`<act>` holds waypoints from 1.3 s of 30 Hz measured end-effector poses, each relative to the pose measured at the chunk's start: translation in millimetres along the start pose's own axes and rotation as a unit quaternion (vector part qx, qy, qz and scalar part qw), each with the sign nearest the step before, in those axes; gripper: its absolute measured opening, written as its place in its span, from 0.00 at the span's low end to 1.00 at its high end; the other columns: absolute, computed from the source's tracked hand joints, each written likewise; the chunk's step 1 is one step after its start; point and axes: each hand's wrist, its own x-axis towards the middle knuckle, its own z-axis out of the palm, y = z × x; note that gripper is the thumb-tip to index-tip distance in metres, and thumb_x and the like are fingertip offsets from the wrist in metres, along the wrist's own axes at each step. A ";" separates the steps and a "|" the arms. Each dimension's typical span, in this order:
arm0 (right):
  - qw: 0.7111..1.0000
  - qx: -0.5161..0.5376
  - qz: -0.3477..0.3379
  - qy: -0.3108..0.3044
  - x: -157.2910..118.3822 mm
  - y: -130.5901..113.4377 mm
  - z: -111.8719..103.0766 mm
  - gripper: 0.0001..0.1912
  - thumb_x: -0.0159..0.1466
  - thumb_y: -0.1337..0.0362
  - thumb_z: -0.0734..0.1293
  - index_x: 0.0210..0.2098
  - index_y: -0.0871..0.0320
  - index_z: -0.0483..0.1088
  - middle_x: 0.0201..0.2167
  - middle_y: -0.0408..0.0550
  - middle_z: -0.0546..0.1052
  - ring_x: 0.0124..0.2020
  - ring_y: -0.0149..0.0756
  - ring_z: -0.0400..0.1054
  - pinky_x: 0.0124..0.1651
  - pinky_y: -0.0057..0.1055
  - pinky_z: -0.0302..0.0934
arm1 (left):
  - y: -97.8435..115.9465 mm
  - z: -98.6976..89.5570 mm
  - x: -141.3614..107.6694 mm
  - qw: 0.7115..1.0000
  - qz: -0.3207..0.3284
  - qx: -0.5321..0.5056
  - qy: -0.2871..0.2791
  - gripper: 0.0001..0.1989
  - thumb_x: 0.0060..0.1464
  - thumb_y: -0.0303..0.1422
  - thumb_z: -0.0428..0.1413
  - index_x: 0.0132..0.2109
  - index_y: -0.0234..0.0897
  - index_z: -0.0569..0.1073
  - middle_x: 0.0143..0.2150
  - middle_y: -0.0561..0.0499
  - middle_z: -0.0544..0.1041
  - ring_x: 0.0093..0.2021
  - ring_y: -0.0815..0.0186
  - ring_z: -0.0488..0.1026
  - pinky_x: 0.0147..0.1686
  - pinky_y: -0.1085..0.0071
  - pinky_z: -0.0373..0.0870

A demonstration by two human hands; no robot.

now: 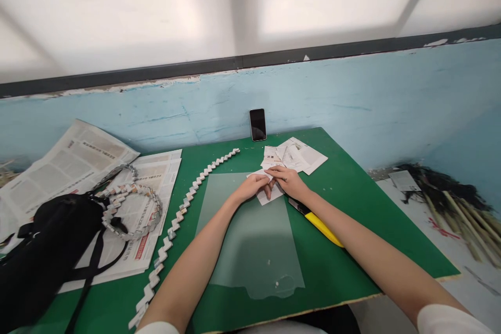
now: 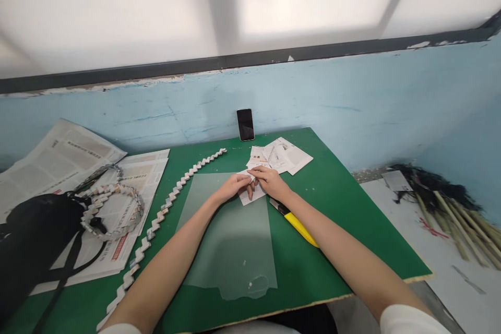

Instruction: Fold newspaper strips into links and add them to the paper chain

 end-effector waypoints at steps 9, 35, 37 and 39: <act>0.966 0.171 0.176 0.084 4.8 -12.3 0.3 0.18 0.67 0.58 0.65 0.53 0.57 0.74 0.36 0.49 0.79 0.25 0.33 0.70 0.32 0.31 0.66 | -3.1 3.0 -1.1 0.998 0.031 0.050 0.026 0.25 0.67 0.54 0.45 0.38 0.36 0.70 0.26 0.48 0.80 0.29 0.64 0.75 0.38 0.71 0.68; 0.951 0.204 0.210 0.101 8.0 -10.7 -5.1 0.24 0.62 0.42 0.69 0.28 0.59 0.72 0.18 0.40 0.66 0.20 0.30 0.57 0.25 0.30 0.53 | -4.2 8.7 -0.5 0.991 0.029 0.120 0.060 0.22 0.69 0.49 0.44 0.36 0.38 0.69 0.22 0.53 0.78 0.25 0.67 0.71 0.35 0.73 0.66; 0.953 0.192 0.205 0.115 8.2 -8.3 -4.3 0.24 0.63 0.42 0.69 0.28 0.59 0.72 0.19 0.42 0.68 0.20 0.31 0.57 0.25 0.30 0.53 | -6.3 7.9 1.2 0.991 0.030 0.111 0.069 0.21 0.68 0.48 0.45 0.35 0.38 0.69 0.21 0.53 0.77 0.24 0.67 0.70 0.34 0.73 0.65; 0.955 0.187 0.197 0.122 8.2 -7.7 -4.3 0.24 0.63 0.43 0.68 0.27 0.59 0.72 0.19 0.42 0.68 0.20 0.31 0.57 0.24 0.30 0.52 | -9.8 6.7 3.6 0.992 0.027 0.090 0.090 0.21 0.67 0.49 0.46 0.35 0.38 0.69 0.21 0.53 0.76 0.23 0.68 0.69 0.32 0.73 0.64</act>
